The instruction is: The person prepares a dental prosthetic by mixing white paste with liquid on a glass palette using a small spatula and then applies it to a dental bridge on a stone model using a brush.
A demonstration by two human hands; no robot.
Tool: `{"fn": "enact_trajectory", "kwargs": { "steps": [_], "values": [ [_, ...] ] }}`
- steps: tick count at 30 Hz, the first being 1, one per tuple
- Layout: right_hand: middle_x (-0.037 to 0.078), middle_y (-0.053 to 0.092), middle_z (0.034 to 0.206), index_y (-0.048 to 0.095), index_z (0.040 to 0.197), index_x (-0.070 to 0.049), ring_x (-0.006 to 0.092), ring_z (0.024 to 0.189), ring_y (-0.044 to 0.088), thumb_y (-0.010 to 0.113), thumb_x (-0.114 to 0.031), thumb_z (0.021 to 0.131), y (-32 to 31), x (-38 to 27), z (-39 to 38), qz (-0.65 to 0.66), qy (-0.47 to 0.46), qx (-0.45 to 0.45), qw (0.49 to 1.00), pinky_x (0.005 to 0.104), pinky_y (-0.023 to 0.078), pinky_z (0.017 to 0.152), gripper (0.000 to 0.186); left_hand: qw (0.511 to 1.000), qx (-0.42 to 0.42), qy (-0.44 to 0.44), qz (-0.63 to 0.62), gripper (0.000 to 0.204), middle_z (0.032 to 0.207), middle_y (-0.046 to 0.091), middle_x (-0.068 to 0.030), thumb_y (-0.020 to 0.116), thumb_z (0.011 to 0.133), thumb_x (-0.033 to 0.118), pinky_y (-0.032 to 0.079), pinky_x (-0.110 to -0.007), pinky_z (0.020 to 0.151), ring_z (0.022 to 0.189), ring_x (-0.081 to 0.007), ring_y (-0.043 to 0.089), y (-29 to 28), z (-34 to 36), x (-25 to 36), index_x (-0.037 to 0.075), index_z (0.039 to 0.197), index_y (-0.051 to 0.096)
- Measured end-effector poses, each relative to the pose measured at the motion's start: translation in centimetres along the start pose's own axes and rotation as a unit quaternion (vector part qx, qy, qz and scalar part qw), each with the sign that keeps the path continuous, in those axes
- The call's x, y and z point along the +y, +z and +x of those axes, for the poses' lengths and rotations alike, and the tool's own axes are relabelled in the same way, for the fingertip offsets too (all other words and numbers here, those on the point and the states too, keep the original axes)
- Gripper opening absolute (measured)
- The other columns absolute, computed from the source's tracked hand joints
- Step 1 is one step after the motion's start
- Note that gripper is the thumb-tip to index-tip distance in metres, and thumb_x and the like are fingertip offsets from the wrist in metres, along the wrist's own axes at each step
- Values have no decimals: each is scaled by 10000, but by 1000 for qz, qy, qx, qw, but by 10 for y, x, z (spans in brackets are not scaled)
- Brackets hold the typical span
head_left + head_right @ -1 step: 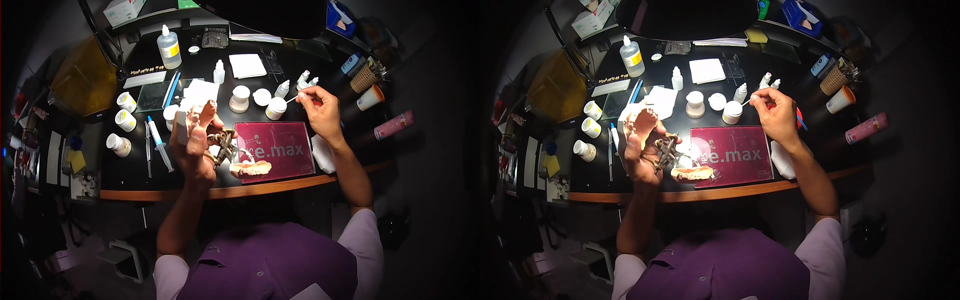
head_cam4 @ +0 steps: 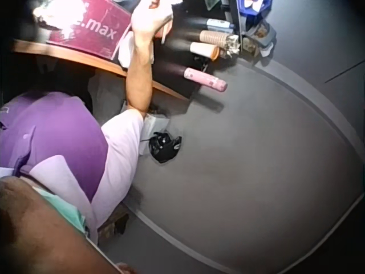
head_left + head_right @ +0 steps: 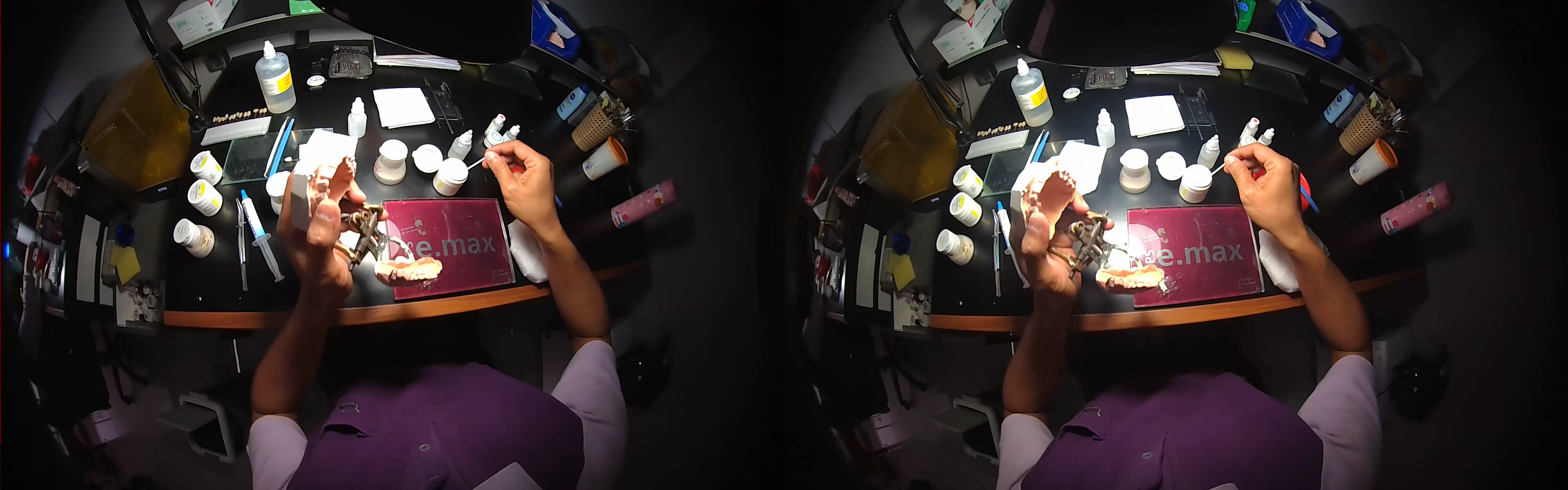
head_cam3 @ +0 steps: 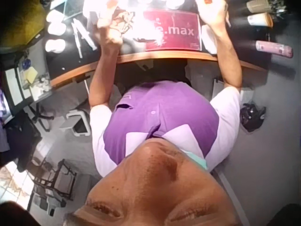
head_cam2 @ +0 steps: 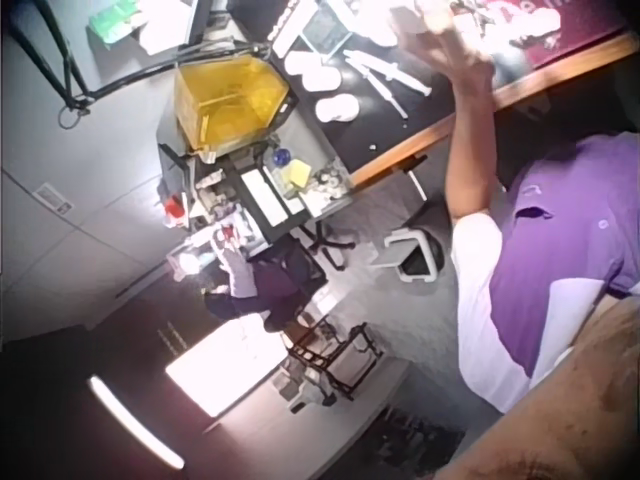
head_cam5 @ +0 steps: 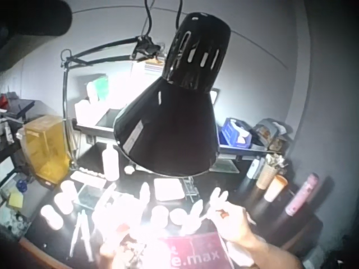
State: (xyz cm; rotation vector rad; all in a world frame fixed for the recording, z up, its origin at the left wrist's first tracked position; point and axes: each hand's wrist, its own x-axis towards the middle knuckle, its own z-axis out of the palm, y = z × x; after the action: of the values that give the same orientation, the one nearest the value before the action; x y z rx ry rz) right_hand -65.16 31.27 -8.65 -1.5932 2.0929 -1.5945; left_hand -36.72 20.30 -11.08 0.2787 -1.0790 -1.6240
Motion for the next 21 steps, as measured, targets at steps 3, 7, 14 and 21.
{"fn": "enact_trajectory", "kwargs": {
  "steps": [3,7,14,21],
  "values": [
    [84,787,844,765,980,31,100,779,738,735,-55,991,-4,5,3,-44,7,21,999,246,574,727,92,994,-52,48,80,539,991,629,-119,604,973,300,651,-357,746,883,-159,645,8,20,9,-73,1354,529],
    [91,786,826,762,964,33,94,748,727,755,-74,981,-3,6,6,10,-7,47,999,249,569,702,109,989,-94,60,95,602,1042,624,-126,615,955,291,644,-371,794,915,-165,642,6,40,7,-67,1424,497],
    [76,769,829,748,977,37,80,763,713,751,-57,988,-4,-11,2,-58,33,34,997,236,553,701,95,980,-80,147,112,764,1044,614,-141,629,884,358,641,-394,830,898,-186,642,-1,49,-13,-111,1459,444],
    [109,773,987,672,1145,29,80,826,670,658,-23,1048,8,-77,-27,190,-4,52,980,231,539,761,111,993,-21,108,32,677,1104,624,-168,567,926,377,659,-485,856,951,-243,694,-18,47,-23,-76,1421,480]
  ]
}}
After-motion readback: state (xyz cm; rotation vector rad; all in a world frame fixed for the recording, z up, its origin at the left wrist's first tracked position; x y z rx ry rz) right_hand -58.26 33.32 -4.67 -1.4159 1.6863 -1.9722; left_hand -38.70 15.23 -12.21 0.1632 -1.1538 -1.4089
